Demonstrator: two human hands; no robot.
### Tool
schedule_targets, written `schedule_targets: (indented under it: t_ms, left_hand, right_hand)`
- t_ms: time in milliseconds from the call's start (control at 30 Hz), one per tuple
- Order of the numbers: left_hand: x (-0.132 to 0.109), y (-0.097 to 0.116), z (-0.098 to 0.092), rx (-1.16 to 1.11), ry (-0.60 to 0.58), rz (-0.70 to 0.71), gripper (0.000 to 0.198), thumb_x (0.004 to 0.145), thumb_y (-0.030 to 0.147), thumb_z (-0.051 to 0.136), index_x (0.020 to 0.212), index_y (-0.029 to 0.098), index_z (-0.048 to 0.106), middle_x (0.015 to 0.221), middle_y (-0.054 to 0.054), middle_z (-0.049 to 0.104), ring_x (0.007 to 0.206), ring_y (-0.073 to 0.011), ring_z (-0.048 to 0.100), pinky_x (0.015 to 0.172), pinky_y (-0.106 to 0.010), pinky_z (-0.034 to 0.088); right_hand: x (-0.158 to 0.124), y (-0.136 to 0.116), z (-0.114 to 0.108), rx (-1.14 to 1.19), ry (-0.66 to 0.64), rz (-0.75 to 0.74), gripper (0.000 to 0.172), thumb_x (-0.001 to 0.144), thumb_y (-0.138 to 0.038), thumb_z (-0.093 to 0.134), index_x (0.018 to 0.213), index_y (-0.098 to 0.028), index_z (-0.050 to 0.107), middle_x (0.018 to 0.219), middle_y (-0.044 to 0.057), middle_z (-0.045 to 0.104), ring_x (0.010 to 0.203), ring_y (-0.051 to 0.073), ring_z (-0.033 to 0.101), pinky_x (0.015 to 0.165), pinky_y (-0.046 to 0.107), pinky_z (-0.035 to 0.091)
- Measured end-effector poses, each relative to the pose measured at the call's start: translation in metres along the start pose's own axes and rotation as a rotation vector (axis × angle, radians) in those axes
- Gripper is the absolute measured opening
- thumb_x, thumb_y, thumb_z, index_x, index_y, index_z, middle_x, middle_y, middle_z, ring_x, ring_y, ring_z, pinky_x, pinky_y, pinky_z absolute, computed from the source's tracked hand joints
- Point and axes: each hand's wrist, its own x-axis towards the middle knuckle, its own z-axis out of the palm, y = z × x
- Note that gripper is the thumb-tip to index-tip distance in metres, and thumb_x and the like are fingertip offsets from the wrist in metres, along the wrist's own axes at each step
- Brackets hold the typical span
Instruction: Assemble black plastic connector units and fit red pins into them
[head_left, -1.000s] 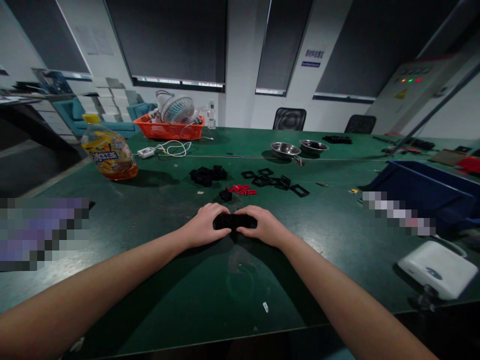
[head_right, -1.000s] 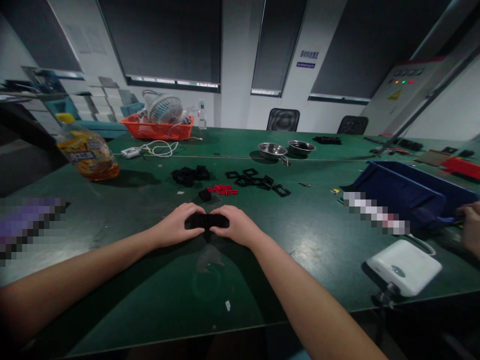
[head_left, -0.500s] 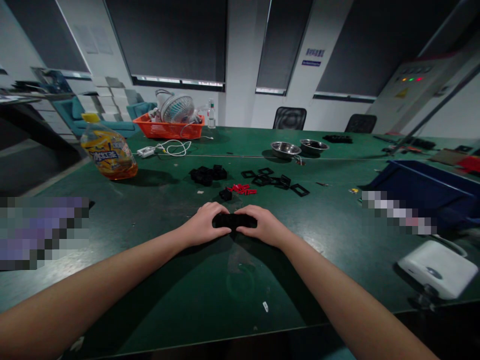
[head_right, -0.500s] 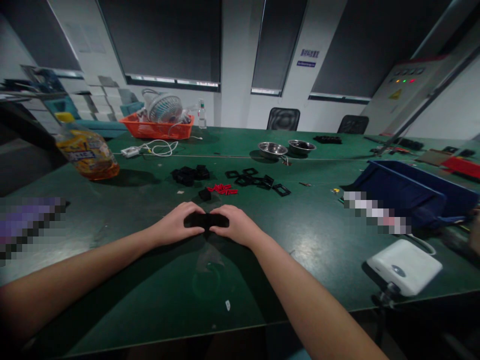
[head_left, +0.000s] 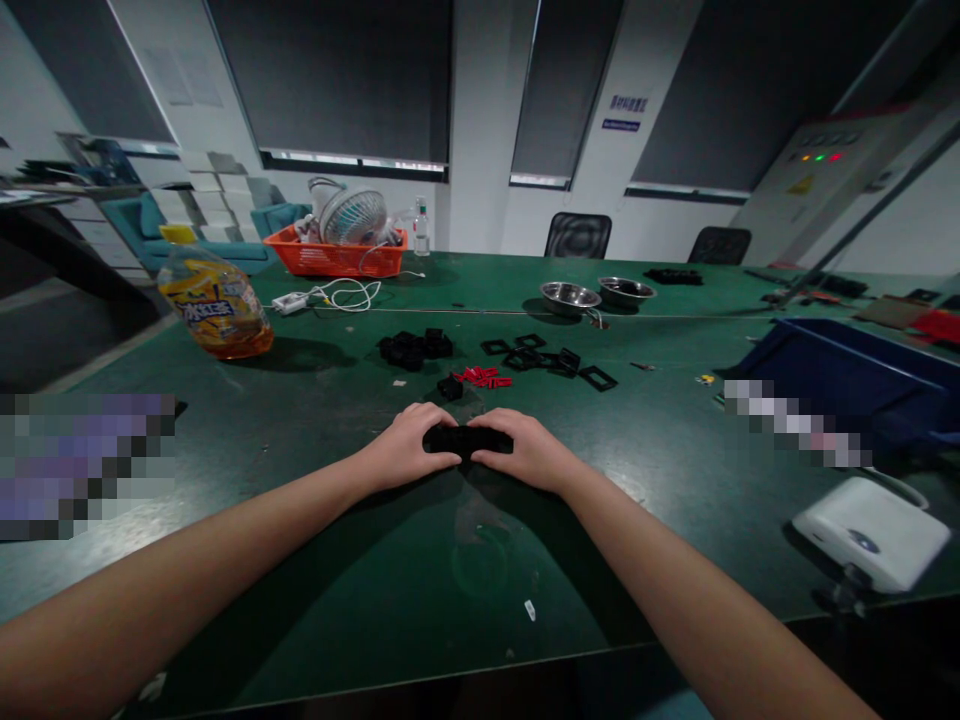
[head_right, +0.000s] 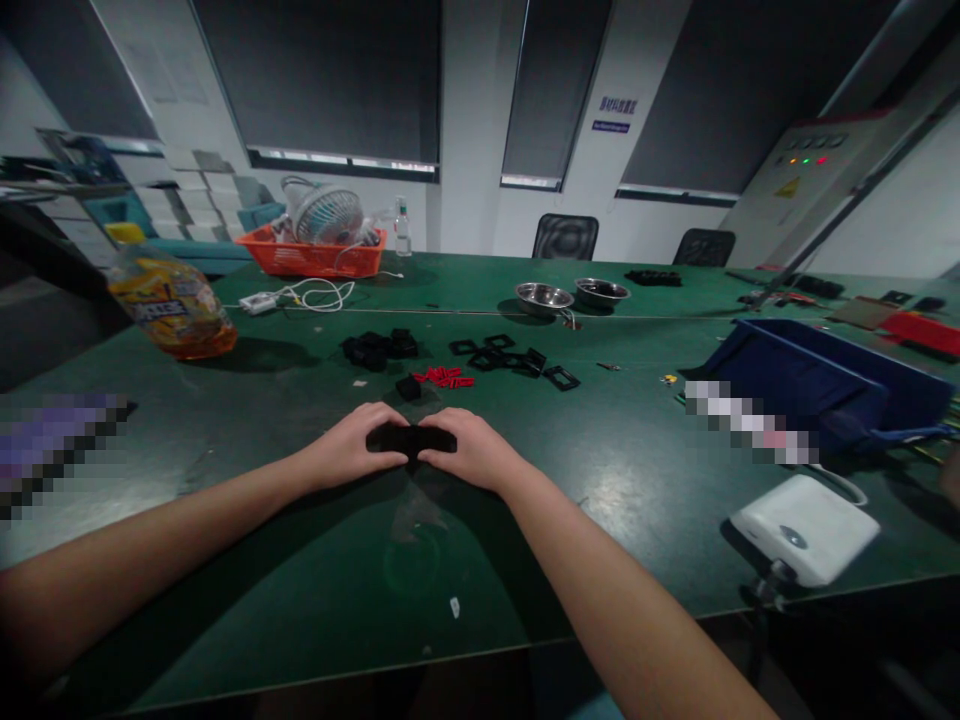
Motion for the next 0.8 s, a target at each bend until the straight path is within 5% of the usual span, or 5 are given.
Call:
schedule_targets:
  t_ms: [800]
  left_hand:
    - [0.0028, -0.0052, 0.0016, 0.022, 0.013, 0.023, 0.032, 0.075, 0.037, 0.069, 0.101, 0.019, 0.062, 0.109, -0.009, 0.064, 0.105, -0.0278, 0.058, 0.094, -0.045, 0.046]
  right_hand:
    - [-0.0001, -0.001, 0.0009, -0.073, 0.002, -0.048, 0.034, 0.084, -0.027, 0.065, 0.116, -0.018, 0.065, 0.117, 0.01, 0.068, 0.109, 0.023, 0.061, 0.096, 0.042, 0.046]
